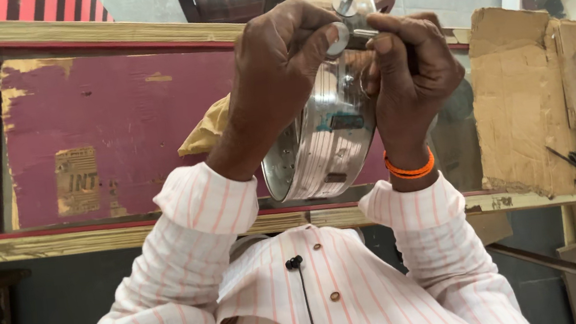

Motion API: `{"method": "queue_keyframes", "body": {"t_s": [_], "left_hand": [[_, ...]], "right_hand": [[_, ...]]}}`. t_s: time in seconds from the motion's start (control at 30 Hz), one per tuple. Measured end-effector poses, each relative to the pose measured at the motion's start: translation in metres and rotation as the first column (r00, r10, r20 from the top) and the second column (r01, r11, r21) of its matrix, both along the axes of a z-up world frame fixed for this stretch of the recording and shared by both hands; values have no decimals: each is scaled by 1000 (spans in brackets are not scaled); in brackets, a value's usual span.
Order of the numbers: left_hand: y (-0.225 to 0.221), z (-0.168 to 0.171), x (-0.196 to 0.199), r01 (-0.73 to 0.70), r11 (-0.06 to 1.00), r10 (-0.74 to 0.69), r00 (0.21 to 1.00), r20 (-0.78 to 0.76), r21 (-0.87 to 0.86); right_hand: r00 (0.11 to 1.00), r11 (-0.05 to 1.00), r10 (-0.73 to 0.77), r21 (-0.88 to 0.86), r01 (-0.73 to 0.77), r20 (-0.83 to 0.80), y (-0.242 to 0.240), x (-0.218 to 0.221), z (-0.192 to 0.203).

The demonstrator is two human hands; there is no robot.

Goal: The person attaches metal components to the rim of a drum using a screwdriver and a small hammer. The person positions brackets and screws on the interior and exterior of the rim and uses the tools to secure them.

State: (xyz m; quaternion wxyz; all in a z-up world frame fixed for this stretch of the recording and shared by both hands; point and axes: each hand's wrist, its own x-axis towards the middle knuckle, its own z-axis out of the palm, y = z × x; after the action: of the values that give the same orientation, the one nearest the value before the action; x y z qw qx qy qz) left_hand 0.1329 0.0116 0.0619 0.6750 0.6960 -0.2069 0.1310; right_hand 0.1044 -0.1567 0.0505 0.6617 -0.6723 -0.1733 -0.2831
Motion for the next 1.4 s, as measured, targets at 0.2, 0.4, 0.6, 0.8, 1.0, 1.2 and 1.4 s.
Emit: {"method": "queue_keyframes", "body": {"t_s": [0.2,0.4,0.6,0.8,1.0,1.2,1.4], "left_hand": [[5,-6,1,31,995,-34,999,-30,-99],[9,-5,1,-14,994,10,999,-34,-112],[13,9,-12,-90,996,90,996,-9,-28],[18,29,-25,-225,951,220,974,49,210],[24,28,-40,-202,965,188,978,93,165],[23,16,-40,-138,987,130,986,106,76],[21,11,-29,-31,998,30,999,-20,-55]], "right_hand": [[1000,997,-15,-74,15,-3,3,1,-3],[1000,994,7,-110,-7,0,8,7,-4],[998,964,-42,-260,55,55,16,1,5],[973,872,-86,-456,178,215,23,-5,13],[975,874,-117,-447,192,190,23,-8,15],[950,850,-149,-455,265,275,30,-13,17],[990,872,-100,-469,137,103,20,-11,20]]}}
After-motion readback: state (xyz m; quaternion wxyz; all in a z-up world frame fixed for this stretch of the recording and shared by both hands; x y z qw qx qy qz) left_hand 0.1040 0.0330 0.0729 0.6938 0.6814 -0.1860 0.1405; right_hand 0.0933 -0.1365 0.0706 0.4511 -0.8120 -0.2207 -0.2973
